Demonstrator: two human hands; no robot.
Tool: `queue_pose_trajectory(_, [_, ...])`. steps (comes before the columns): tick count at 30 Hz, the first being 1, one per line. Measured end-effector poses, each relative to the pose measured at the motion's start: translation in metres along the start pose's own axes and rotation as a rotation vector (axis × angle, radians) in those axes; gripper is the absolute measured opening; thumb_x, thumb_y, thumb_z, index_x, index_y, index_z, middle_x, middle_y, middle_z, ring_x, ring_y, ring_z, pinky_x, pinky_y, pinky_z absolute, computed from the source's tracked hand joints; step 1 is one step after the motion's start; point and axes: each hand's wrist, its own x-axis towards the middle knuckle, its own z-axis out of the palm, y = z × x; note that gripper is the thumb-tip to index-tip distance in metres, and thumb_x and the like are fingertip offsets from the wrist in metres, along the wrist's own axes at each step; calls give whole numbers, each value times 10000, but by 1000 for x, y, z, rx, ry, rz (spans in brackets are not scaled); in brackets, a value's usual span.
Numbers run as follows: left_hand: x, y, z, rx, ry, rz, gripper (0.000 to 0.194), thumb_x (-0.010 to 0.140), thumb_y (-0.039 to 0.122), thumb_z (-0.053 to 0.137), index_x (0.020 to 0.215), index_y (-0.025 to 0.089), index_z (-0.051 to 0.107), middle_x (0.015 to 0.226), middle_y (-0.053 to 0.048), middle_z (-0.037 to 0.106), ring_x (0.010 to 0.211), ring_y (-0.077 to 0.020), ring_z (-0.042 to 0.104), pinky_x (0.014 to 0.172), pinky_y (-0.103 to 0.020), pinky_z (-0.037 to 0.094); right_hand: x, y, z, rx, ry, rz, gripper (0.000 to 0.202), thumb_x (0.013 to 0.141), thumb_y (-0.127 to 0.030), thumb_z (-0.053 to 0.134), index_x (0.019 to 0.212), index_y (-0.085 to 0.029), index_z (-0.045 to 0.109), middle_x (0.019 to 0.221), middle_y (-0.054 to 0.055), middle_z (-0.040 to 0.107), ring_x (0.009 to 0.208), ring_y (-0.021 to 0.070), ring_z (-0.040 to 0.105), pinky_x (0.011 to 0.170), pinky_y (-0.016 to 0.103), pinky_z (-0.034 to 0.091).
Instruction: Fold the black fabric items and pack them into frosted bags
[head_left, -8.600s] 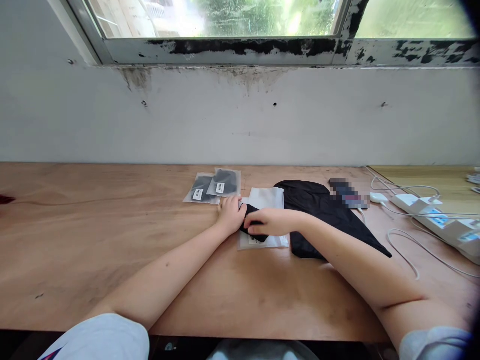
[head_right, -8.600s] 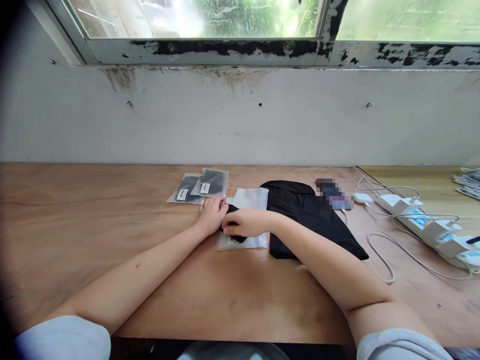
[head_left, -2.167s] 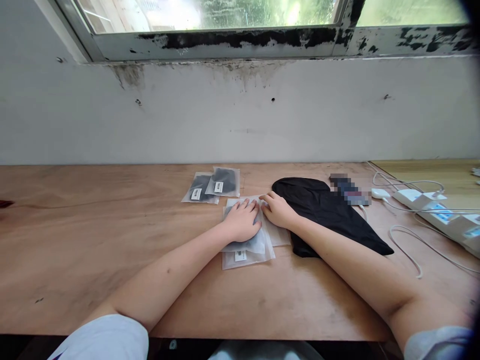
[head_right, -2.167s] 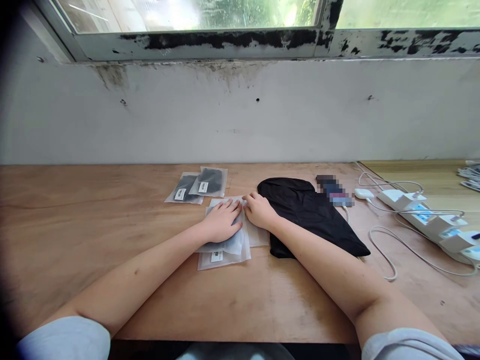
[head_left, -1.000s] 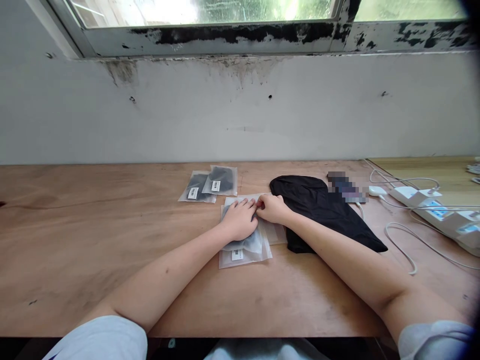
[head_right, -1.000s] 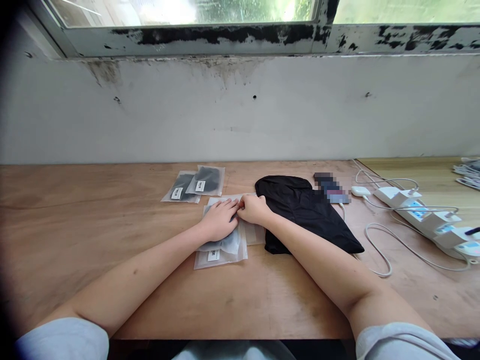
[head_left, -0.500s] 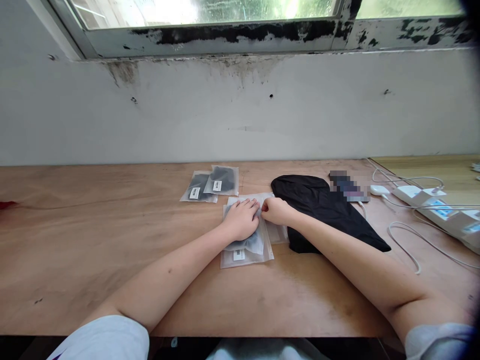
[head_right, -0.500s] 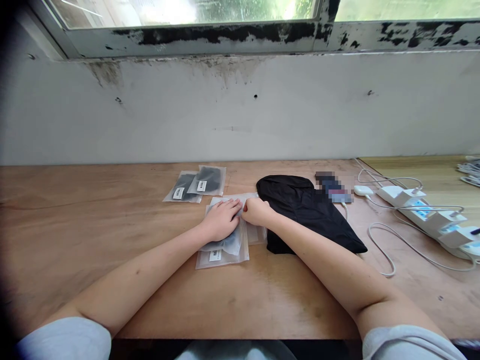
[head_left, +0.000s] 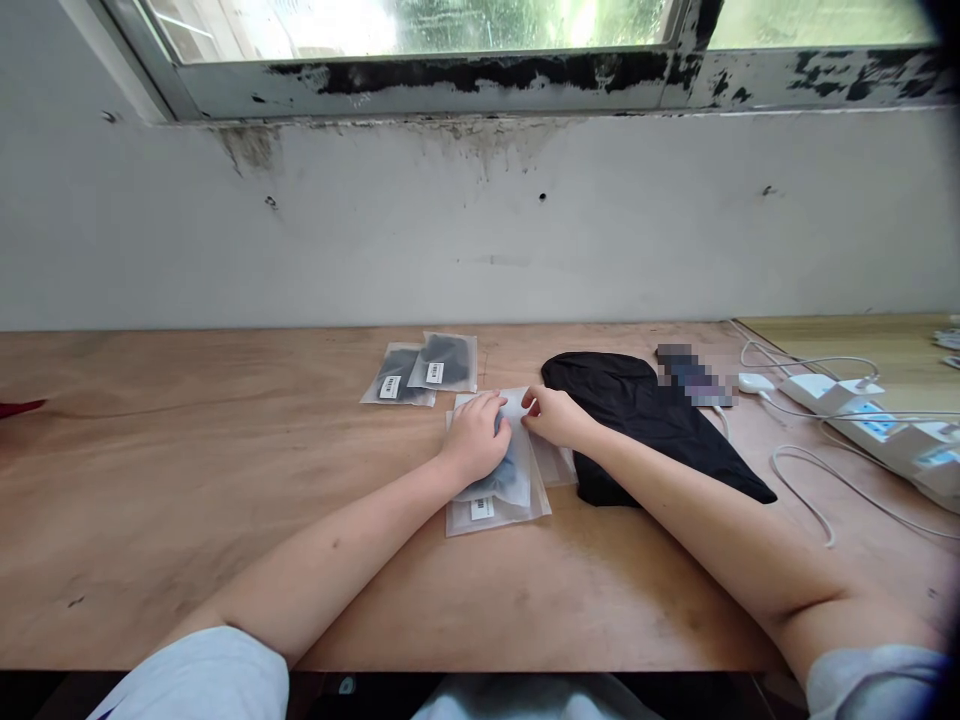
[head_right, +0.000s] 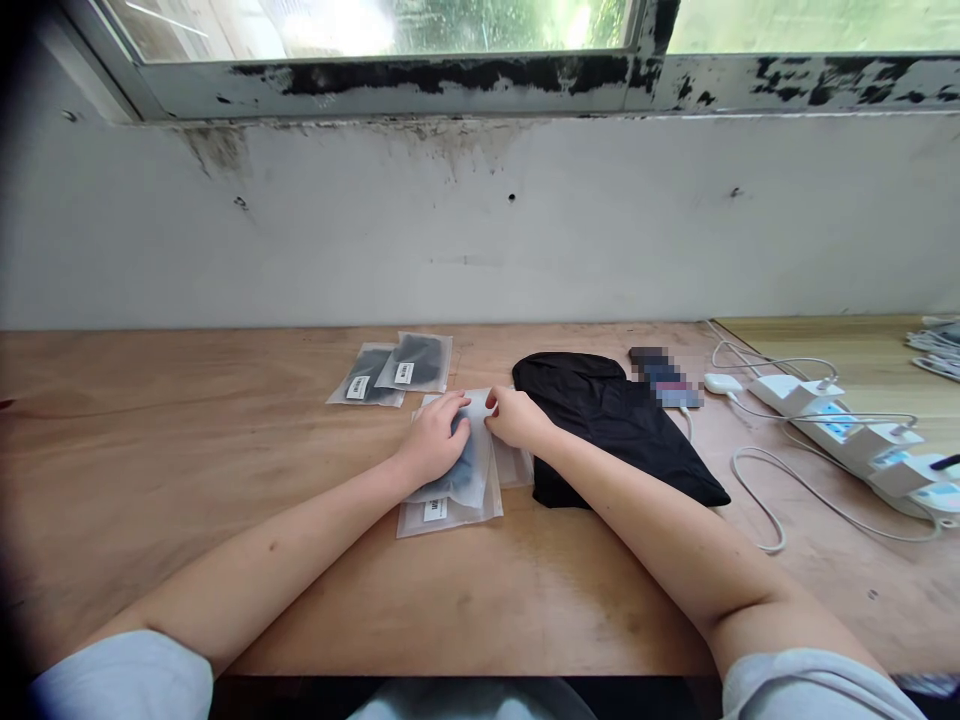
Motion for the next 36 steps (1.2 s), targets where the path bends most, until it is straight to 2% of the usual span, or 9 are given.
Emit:
queue_pose_trajectory(3, [-2,3,-2,3,40,38,316,917,198,495,1202,176,629,1344,-99,632,1282,-248,558,1096,-435,420,-1,-3,-3,69,4,-9,245,721,-162,707,947,-194,617,839,11,705,731,141,628,625,222,401])
queue_pose_trajectory(7, [-3,12,-10,60,53,80,356,907,214,505,1248,179,603,1392,-94,600,1299,-244,536,1121,-427,384,-1,-7,-2,231,79,-132,211,718,-95,642,892,-195,577,786,-17,665,684,124,616,638,225,437])
queue_pose_trajectory(11, [0,14,-18,202,-29,91,448,908,244,491,1343,159,562,1523,-125,478,1431,-287,397,1189,-474,288,2,-5,7,468,-54,-135,162,794,-87,587,926,-180,568,820,1,673,643,122,646,627,240,492])
queue_pose_trajectory(13, [3,9,-18,253,-186,53,483,931,281,453,1387,147,540,1574,-136,411,1481,-320,318,1193,-512,272,4,1,12,383,-66,-174,116,823,-103,601,917,-170,615,827,21,687,685,138,655,682,260,507])
queue_pose_trajectory(16, [5,0,-12,264,-436,-23,540,975,342,358,1462,142,478,1602,-128,367,1497,-340,290,1193,-530,273,7,12,18,113,5,-325,72,850,-140,630,879,-164,691,913,68,696,815,170,652,813,291,493])
queue_pose_trajectory(18, [6,-4,-8,273,-489,-41,572,988,358,315,1502,136,429,1611,-122,351,1503,-339,279,1207,-526,250,8,17,20,8,23,-397,96,859,-144,624,889,-156,714,954,90,686,857,180,641,838,287,478])
queue_pose_trajectory(22, [4,-3,-5,307,-473,-42,590,986,352,307,1519,120,407,1619,-128,333,1506,-343,268,1218,-519,230,9,16,18,-27,-17,-425,118,829,-123,606,866,-141,717,872,79,693,783,165,618,753,251,461])
queue_pose_trajectory(29, [3,-2,-5,303,-464,-43,558,985,342,331,1505,170,431,1621,-108,334,1512,-313,266,1223,-520,217,-2,1,3,-46,-280,-427,120,719,-110,610,725,-149,723,668,11,671,595,122,536,586,228,393])
queue_pose_trajectory(36, [1,-3,-4,278,-413,-24,536,975,303,349,1478,161,467,1592,-131,383,1496,-333,301,1201,-546,258,-24,-19,-18,96,-694,-374,121,718,-131,648,731,-187,754,691,-16,705,598,117,570,582,214,417])
